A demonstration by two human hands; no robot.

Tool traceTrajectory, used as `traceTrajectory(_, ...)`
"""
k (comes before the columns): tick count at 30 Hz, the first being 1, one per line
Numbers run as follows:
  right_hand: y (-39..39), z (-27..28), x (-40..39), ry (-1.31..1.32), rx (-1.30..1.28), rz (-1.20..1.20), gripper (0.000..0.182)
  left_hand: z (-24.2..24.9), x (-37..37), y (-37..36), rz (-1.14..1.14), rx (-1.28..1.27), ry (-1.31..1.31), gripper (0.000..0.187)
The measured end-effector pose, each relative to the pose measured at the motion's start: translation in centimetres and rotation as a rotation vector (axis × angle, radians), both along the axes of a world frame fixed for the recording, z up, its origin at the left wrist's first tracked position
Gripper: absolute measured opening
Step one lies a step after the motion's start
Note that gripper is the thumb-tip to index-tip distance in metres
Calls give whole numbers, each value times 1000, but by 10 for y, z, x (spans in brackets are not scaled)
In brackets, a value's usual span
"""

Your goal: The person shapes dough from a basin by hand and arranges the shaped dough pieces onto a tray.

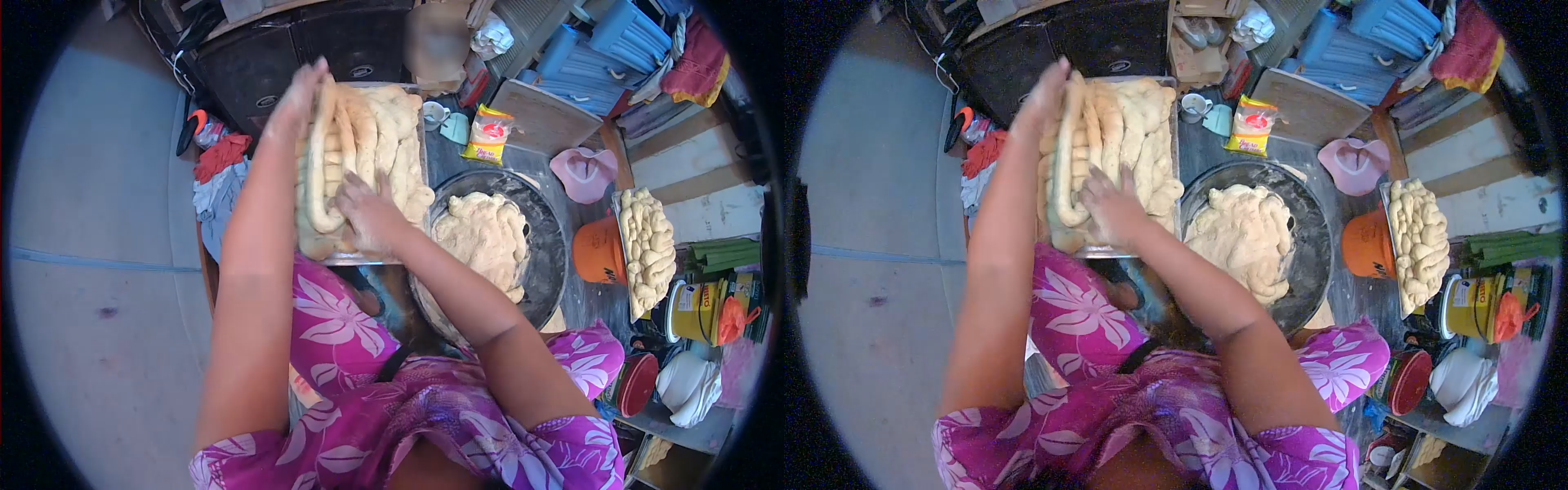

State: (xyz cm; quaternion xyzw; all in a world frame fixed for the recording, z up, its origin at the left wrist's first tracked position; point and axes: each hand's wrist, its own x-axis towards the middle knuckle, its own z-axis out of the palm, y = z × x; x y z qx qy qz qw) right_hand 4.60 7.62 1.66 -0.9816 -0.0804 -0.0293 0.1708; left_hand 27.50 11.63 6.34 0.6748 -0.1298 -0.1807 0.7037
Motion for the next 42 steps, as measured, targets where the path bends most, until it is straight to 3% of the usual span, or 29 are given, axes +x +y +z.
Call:
traceTrajectory(1, -2, -3, -5, -95, 30, -15, 55, -33, 7, -9, 149, 185, -192, 53)
traceTrajectory(3, -6, 2, -11, 0, 62, -45, 57, -71, 12, 8, 31, 154, -519, 52)
traceTrajectory(5, -9, -11, -12, -92, 122, -18, 60, -55, -31, 20, 190, 128, -477, 43)
traceTrajectory(7, -8, -14, -14, -77, 129, -51, 64, -41, -48, 30, 78, 157, -435, 42)
traceTrajectory(9, -6, -22, -11, -235, 200, -68, 66, -56, -39, 36, 193, 448, -468, 47)
traceTrajectory(10, -4, -22, -11, -234, 199, -90, 66, -54, -54, 35, 0, 75, -78, 53)
traceTrajectory(11, -2, -22, -10, -216, 236, -95, 66, -51, -67, 29, -19, 77, -77, 53)
traceTrajectory(13, -6, -20, -19, -200, 280, -117, 66, -47, -92, 18, 129, -234, 45, 57)
traceTrajectory(15, -11, -19, -32, -282, 373, -74, 64, -55, -83, 22, 81, -256, 76, 59)
traceTrajectory(17, -30, -22, -56, -360, 411, -101, 60, -77, -61, 28, -113, 168, -213, 63)
traceTrajectory(19, -60, -42, -87, -514, 505, -235, 57, -66, -85, 16, -30, 296, -129, 64)
traceTrajectory(21, -101, -77, -119, -481, 479, -475, 55, -49, -109, 5, 162, 548, 26, 66)
traceTrajectory(22, -123, -112, -137, -461, 505, -607, 56, -50, -113, -2, 159, 554, 28, 66)
traceTrajectory(23, -141, -155, -154, -470, 863, -780, 54, -51, -116, -9, 167, 645, -216, 64)
traceTrajectory(24, -166, -197, -177, -396, 632, -937, 53, -53, -118, -17, 169, 731, -465, 62)
traceTrajectory(25, -185, -239, -200, -467, 768, -1099, 56, -55, -121, -25, 169, 809, -715, 61)
traceTrajectory(27, -222, -263, -238, -169, 693, -1423, 58, -38, -162, -53, -38, 728, -874, 56)
traceTrajectory(30, -264, -291, -278, -100, 786, -1523, 58, -15, -237, -94, -328, 744, -1036, 55)
traceTrajectory(32, -280, -306, -287, 51, 583, -1621, 52, -14, -269, -107, -527, 793, -1139, 57)
traceTrajectory(38, -313, -323, -273, 112, 272, -1405, 49, -54, -294, -114, -959, 779, -1106, 55)
traceTrajectory(39, -323, -322, -274, 115, 279, -1407, 49, -57, -293, -115, -965, 785, -1106, 55)
traceTrajectory(41, -346, -302, -274, 366, 394, -1335, 48, -60, -289, -115, -999, 825, -1089, 54)
traceTrajectory(42, -353, -292, -277, 256, 421, -1279, 42, -59, -287, -116, -1001, 826, -1088, 54)
